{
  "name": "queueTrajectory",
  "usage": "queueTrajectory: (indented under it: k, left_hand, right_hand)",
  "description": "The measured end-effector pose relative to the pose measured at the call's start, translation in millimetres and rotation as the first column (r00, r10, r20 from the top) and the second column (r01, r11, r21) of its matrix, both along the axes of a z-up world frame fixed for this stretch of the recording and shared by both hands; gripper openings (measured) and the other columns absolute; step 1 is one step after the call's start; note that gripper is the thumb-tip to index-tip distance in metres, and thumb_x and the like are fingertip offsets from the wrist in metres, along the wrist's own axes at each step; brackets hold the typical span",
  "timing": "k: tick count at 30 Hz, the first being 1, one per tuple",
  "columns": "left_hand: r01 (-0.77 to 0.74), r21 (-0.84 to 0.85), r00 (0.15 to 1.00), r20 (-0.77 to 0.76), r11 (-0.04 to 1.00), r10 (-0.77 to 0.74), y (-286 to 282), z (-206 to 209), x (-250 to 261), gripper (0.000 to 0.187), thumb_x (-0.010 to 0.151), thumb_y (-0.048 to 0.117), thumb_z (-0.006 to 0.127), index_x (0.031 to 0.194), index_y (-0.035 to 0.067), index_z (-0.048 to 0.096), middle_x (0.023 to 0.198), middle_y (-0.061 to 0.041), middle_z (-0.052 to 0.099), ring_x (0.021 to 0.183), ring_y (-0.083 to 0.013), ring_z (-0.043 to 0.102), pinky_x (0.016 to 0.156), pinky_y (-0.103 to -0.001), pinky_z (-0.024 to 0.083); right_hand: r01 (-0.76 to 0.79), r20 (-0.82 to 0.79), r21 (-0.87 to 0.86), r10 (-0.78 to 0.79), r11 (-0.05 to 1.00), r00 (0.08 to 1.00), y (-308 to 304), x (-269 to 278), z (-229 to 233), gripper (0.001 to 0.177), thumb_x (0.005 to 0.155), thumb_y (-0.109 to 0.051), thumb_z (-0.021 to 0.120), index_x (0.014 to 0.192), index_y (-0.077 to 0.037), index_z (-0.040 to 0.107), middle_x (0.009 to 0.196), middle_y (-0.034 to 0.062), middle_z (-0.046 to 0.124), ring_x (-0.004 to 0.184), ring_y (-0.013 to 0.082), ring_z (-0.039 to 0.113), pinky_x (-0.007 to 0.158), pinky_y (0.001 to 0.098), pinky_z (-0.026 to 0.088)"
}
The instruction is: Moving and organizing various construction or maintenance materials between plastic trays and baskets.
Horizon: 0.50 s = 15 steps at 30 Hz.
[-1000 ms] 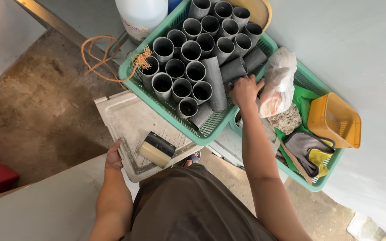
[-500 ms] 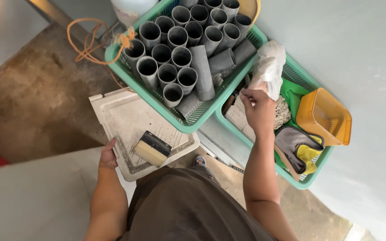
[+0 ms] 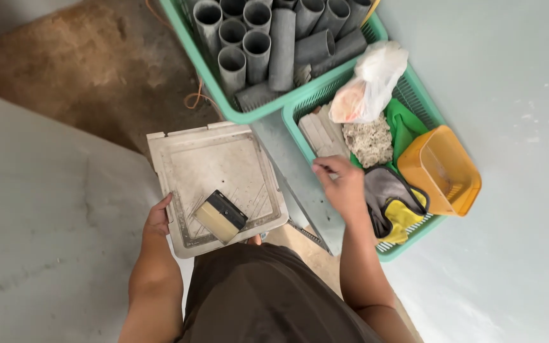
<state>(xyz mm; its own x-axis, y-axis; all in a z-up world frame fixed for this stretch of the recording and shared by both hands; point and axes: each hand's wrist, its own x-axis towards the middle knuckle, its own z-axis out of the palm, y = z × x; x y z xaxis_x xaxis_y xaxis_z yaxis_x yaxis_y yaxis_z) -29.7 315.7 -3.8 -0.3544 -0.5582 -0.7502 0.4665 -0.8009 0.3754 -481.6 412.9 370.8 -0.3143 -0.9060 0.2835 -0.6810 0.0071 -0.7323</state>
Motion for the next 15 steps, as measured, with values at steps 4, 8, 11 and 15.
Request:
queueTrajectory:
  k: [4,8,11,15]
  left_hand:
    - [-0.047,0.030,0.999,0.008,0.998,0.047,42.4,-1.9,-5.4,0.057,0.095,0.040,0.066,0.139,0.004,0.060,0.128,-0.014,0.068,0.114,-0.0298,0.065,0.101,-0.043,0.051]
    - [-0.077,0.045,0.997,0.017,0.996,0.077,78.7,-2.8,-1.9,0.059,0.093,0.042,0.066,0.138,0.005,0.061,0.128,-0.013,0.069,0.113,-0.0308,0.066,0.099,-0.043,0.051]
    - [-0.086,0.041,0.996,-0.022,0.995,0.087,100.6,-15.1,3.6,0.060,0.092,0.043,0.067,0.138,0.005,0.061,0.128,-0.013,0.069,0.112,-0.0316,0.065,0.099,-0.045,0.051]
    - [-0.107,0.042,0.992,-0.054,0.993,0.110,135.6,-37.3,7.0,0.061,0.091,0.042,0.069,0.138,0.004,0.061,0.129,-0.013,0.068,0.114,-0.0325,0.065,0.101,-0.048,0.051]
  right_hand:
    - [-0.179,0.043,0.093,0.176,0.979,0.984,22.4,27.7,-33.4,0.012,0.089,-0.008,0.078,0.100,-0.004,0.077,0.094,0.0111,0.075,0.080,0.0197,0.075,0.073,0.0298,0.058]
    - [-0.324,0.076,0.319,0.317,0.891,0.945,40.7,56.4,-60.6,0.021,0.087,-0.020,0.077,0.102,-0.006,0.076,0.097,0.0111,0.075,0.085,0.0258,0.074,0.073,0.0346,0.057]
    - [-0.339,0.038,0.477,0.367,0.811,0.930,59.3,70.9,-87.0,0.027,0.087,-0.026,0.075,0.107,-0.008,0.076,0.107,0.0116,0.073,0.094,0.0320,0.070,0.082,0.0399,0.055]
    - [-0.290,-0.001,0.650,0.382,0.702,0.924,90.8,83.8,-124.7,0.032,0.089,-0.032,0.073,0.114,-0.012,0.074,0.123,0.0124,0.067,0.107,0.0353,0.066,0.092,0.0436,0.052]
